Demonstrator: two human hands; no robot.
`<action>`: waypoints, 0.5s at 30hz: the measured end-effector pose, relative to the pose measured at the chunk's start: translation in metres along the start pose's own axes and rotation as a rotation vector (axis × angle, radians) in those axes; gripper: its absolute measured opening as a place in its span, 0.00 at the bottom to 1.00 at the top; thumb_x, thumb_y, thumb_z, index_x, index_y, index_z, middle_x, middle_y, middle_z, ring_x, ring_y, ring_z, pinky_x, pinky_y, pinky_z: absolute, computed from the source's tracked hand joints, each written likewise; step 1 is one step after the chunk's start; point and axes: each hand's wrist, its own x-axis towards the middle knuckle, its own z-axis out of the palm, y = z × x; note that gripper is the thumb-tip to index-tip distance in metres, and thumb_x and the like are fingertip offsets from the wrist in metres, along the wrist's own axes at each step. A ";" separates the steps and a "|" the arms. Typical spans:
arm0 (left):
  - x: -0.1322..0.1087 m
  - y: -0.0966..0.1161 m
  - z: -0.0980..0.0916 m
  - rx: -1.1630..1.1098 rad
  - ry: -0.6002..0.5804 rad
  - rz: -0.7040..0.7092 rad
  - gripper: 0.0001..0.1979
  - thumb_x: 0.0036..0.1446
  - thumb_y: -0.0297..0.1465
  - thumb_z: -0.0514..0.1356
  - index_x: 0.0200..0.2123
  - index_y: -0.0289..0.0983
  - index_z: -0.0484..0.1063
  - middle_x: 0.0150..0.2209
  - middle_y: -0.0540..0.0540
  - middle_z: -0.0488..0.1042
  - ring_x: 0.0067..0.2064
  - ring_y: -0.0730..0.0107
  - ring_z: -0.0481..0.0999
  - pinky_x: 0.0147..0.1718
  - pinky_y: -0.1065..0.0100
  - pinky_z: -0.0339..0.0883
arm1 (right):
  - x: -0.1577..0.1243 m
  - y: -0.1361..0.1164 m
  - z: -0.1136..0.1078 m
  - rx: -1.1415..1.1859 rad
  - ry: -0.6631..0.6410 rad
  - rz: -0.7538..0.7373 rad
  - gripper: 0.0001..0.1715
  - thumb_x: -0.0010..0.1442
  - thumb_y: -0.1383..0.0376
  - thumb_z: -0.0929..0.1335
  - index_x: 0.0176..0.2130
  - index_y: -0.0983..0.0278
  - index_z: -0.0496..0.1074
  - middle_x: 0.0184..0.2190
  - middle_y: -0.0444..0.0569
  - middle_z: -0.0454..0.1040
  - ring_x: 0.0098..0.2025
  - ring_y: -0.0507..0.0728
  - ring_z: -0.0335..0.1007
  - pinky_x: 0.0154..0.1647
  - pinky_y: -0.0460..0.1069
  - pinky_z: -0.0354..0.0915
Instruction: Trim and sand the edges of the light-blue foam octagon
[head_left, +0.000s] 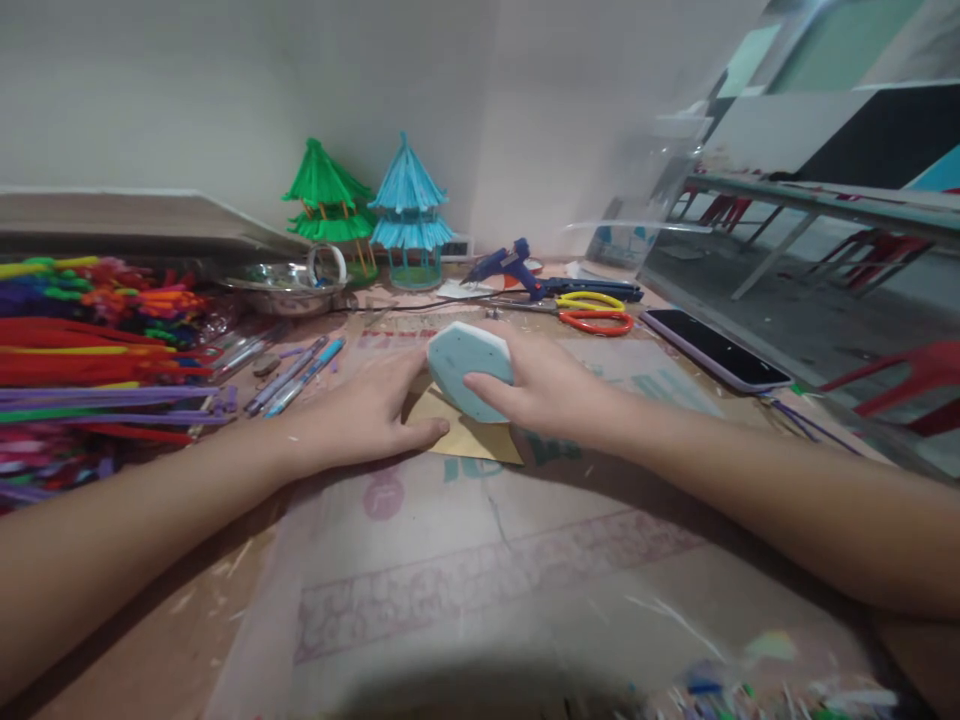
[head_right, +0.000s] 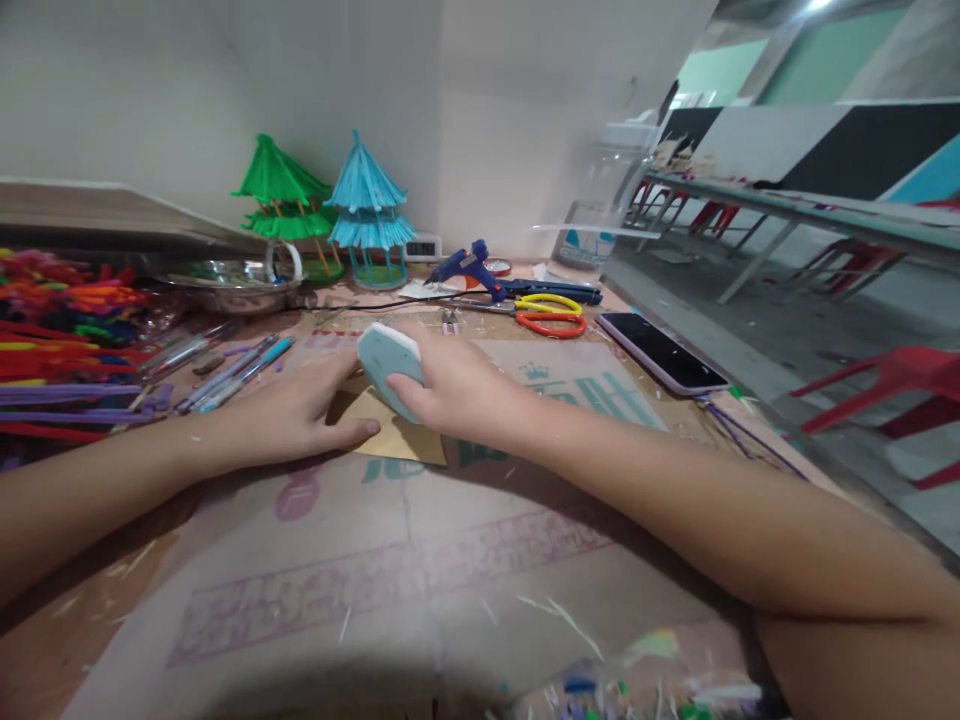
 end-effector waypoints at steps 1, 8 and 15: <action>0.000 0.000 0.000 0.002 0.001 0.009 0.33 0.57 0.43 0.57 0.63 0.38 0.54 0.62 0.39 0.63 0.59 0.53 0.66 0.57 0.53 0.60 | -0.001 -0.004 -0.004 -0.044 -0.029 0.005 0.17 0.57 0.66 0.65 0.48 0.64 0.68 0.45 0.54 0.76 0.45 0.62 0.72 0.45 0.54 0.67; 0.000 0.003 0.001 0.012 -0.022 -0.028 0.33 0.56 0.42 0.56 0.63 0.40 0.53 0.62 0.38 0.62 0.61 0.51 0.63 0.59 0.51 0.57 | -0.012 -0.007 -0.017 -0.114 -0.094 -0.023 0.16 0.57 0.66 0.64 0.47 0.63 0.69 0.42 0.52 0.77 0.41 0.60 0.72 0.40 0.52 0.65; 0.001 0.003 0.001 -0.016 0.060 -0.003 0.30 0.55 0.40 0.57 0.60 0.39 0.60 0.57 0.39 0.69 0.56 0.52 0.69 0.55 0.52 0.62 | -0.003 -0.008 0.000 -0.130 -0.041 0.006 0.17 0.58 0.66 0.63 0.48 0.63 0.68 0.43 0.53 0.76 0.43 0.61 0.71 0.39 0.52 0.64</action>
